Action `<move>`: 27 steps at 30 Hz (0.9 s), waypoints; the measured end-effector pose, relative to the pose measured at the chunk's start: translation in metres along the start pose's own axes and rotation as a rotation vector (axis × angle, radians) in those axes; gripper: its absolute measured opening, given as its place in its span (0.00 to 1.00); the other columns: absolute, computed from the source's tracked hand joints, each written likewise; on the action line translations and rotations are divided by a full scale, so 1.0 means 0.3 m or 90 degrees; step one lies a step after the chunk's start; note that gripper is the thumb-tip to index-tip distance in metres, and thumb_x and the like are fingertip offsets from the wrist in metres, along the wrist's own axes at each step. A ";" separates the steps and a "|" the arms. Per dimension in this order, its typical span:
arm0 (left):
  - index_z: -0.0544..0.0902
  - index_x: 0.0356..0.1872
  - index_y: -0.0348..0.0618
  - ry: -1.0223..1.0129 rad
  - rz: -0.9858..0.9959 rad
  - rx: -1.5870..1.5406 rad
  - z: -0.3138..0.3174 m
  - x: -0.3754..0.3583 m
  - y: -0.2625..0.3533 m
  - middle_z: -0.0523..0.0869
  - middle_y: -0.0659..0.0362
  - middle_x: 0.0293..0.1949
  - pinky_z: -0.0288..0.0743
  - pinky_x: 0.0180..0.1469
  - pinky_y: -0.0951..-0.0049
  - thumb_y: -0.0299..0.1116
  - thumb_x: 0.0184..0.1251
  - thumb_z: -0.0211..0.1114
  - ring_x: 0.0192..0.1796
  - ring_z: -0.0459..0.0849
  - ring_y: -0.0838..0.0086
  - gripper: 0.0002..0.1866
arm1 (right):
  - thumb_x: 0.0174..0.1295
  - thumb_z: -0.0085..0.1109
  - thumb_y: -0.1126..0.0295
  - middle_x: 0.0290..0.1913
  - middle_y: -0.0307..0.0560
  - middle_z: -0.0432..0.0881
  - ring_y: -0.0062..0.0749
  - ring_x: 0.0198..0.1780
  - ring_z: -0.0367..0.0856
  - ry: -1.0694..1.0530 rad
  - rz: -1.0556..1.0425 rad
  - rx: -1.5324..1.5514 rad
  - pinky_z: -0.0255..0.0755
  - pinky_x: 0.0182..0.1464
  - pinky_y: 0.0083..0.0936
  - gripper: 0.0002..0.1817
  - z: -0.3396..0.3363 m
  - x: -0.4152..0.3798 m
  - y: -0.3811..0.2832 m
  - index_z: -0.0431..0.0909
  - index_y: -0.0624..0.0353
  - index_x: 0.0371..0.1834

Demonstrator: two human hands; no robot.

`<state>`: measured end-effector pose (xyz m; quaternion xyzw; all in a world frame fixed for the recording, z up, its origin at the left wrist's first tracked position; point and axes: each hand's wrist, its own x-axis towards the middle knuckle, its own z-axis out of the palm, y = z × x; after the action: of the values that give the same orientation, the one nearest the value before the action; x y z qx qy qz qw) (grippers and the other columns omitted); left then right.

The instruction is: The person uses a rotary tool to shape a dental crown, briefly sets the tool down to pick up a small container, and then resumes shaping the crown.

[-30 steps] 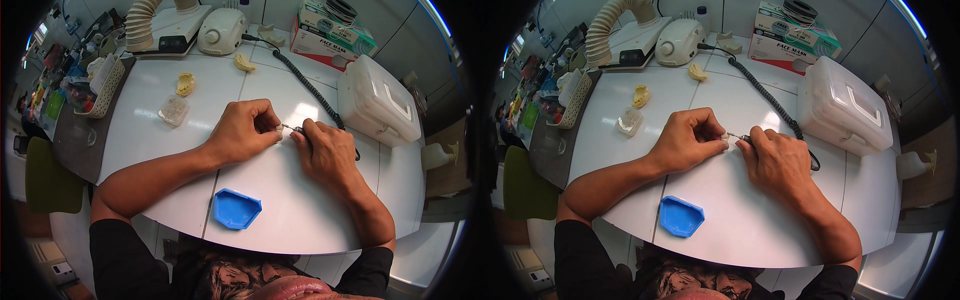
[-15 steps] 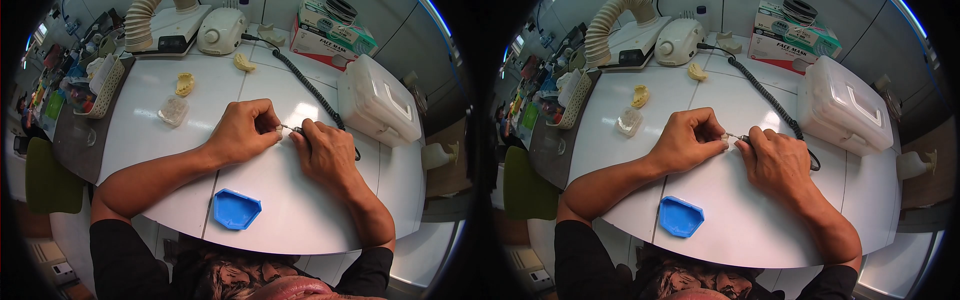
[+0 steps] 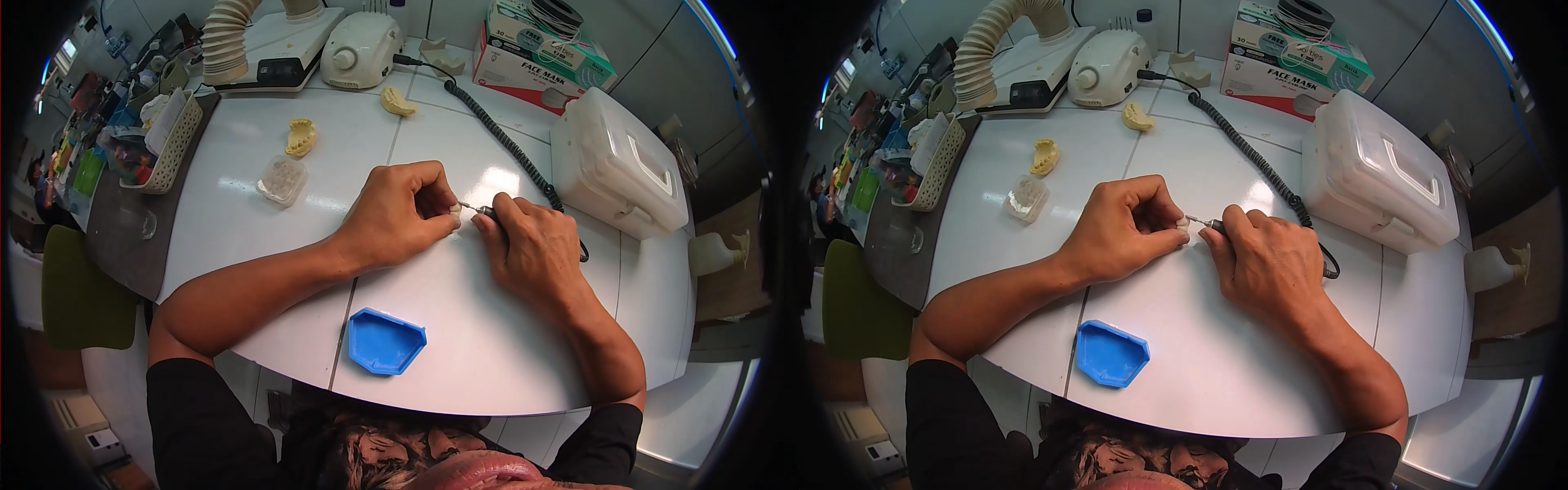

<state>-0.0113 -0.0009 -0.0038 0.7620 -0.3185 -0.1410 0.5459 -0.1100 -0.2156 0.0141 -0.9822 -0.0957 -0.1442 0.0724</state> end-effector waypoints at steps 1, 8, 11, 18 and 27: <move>0.87 0.39 0.37 0.000 0.000 0.001 -0.001 0.000 0.001 0.93 0.58 0.36 0.84 0.43 0.76 0.29 0.65 0.83 0.38 0.89 0.80 0.11 | 0.78 0.65 0.55 0.26 0.50 0.86 0.51 0.24 0.86 -0.002 0.001 0.002 0.78 0.28 0.46 0.18 -0.001 0.000 0.000 0.80 0.58 0.35; 0.87 0.38 0.37 -0.005 -0.005 0.006 -0.004 -0.002 0.006 0.93 0.58 0.36 0.84 0.43 0.75 0.29 0.66 0.83 0.38 0.89 0.80 0.11 | 0.78 0.65 0.55 0.26 0.50 0.86 0.52 0.24 0.86 -0.010 0.006 0.008 0.78 0.28 0.46 0.19 -0.006 0.002 -0.002 0.80 0.58 0.35; 0.87 0.39 0.37 -0.002 -0.005 0.007 -0.004 -0.002 0.004 0.93 0.58 0.36 0.84 0.43 0.75 0.29 0.66 0.83 0.38 0.89 0.80 0.11 | 0.78 0.65 0.55 0.26 0.50 0.86 0.52 0.24 0.86 -0.009 0.001 0.008 0.78 0.29 0.46 0.19 -0.005 0.001 0.000 0.80 0.58 0.35; 0.87 0.39 0.37 -0.005 -0.007 0.002 -0.003 -0.002 0.006 0.93 0.58 0.36 0.85 0.43 0.75 0.29 0.66 0.83 0.38 0.90 0.79 0.11 | 0.78 0.65 0.55 0.26 0.50 0.85 0.51 0.25 0.86 -0.018 0.004 0.009 0.78 0.29 0.46 0.19 -0.010 0.003 -0.003 0.80 0.58 0.35; 0.87 0.39 0.37 -0.003 0.002 0.001 -0.001 -0.001 0.000 0.93 0.57 0.36 0.85 0.43 0.74 0.28 0.66 0.83 0.38 0.90 0.79 0.11 | 0.78 0.65 0.55 0.26 0.49 0.85 0.51 0.25 0.86 -0.020 0.008 0.008 0.78 0.29 0.46 0.18 -0.008 0.002 -0.002 0.80 0.58 0.35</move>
<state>-0.0114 -0.0005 -0.0038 0.7617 -0.3211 -0.1417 0.5447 -0.1100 -0.2154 0.0166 -0.9845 -0.0919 -0.1274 0.0777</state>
